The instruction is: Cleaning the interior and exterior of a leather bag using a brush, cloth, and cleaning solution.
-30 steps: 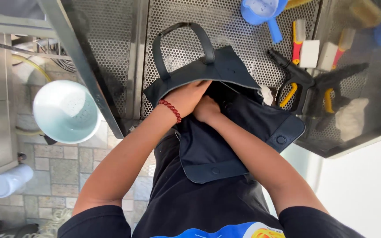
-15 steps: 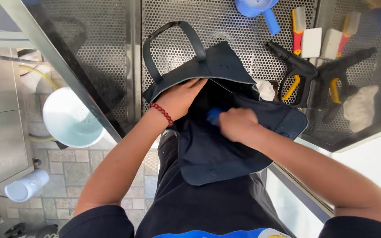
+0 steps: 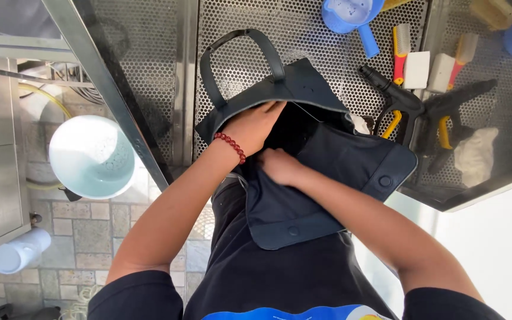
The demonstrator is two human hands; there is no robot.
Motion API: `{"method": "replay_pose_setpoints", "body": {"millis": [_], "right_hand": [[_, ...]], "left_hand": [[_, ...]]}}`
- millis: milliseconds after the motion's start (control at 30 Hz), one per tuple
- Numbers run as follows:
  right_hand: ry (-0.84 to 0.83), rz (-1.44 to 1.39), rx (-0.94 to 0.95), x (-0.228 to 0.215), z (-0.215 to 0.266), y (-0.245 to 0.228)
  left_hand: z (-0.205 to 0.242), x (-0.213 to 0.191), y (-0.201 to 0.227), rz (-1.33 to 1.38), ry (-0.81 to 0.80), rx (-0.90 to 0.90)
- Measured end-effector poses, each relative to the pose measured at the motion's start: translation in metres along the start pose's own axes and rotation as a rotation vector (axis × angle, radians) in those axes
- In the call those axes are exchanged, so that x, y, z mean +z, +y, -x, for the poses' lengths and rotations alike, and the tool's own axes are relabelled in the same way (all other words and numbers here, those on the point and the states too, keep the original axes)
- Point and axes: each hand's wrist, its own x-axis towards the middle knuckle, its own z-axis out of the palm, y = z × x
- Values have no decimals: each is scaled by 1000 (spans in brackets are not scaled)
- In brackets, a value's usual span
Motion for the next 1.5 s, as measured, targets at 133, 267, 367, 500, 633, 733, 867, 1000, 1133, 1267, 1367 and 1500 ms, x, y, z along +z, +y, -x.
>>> {"method": "replay_pose_setpoints", "body": {"millis": [133, 267, 367, 500, 633, 733, 867, 1000, 1133, 1267, 1367, 1500], "right_hand": [[110, -275, -236, -19, 48, -18], [-169, -780, 25, -64, 94, -17], [-236, -908, 276, -100, 128, -18], [134, -753, 361, -121, 147, -13], [190, -783, 215, -128, 152, 5], [221, -902, 188, -142, 167, 17], [313, -1037, 158, -180, 181, 37], [640, -867, 245, -221, 146, 88], [861, -294, 62, -259, 18, 147], [728, 372, 264, -280, -107, 169], [614, 554, 356, -286, -142, 174], [484, 603, 365, -302, -122, 165]], "left_hand": [[4, -23, 5, 2, -94, -57], [4, -21, -11, 73, -26, 9], [4, -14, -19, 96, 6, 14], [0, -36, -2, 111, -54, -83], [-1, -24, -11, 137, -86, -107], [1, -21, -18, 125, -44, -39], [0, -25, -19, 113, -56, -57], [1, -12, -26, 87, -43, -80], [-3, -8, -33, 83, -39, -108], [-6, -22, -23, 52, -76, -186], [-12, -20, -27, 6, -39, -228], [-18, -33, -18, 28, 65, -243]]}}
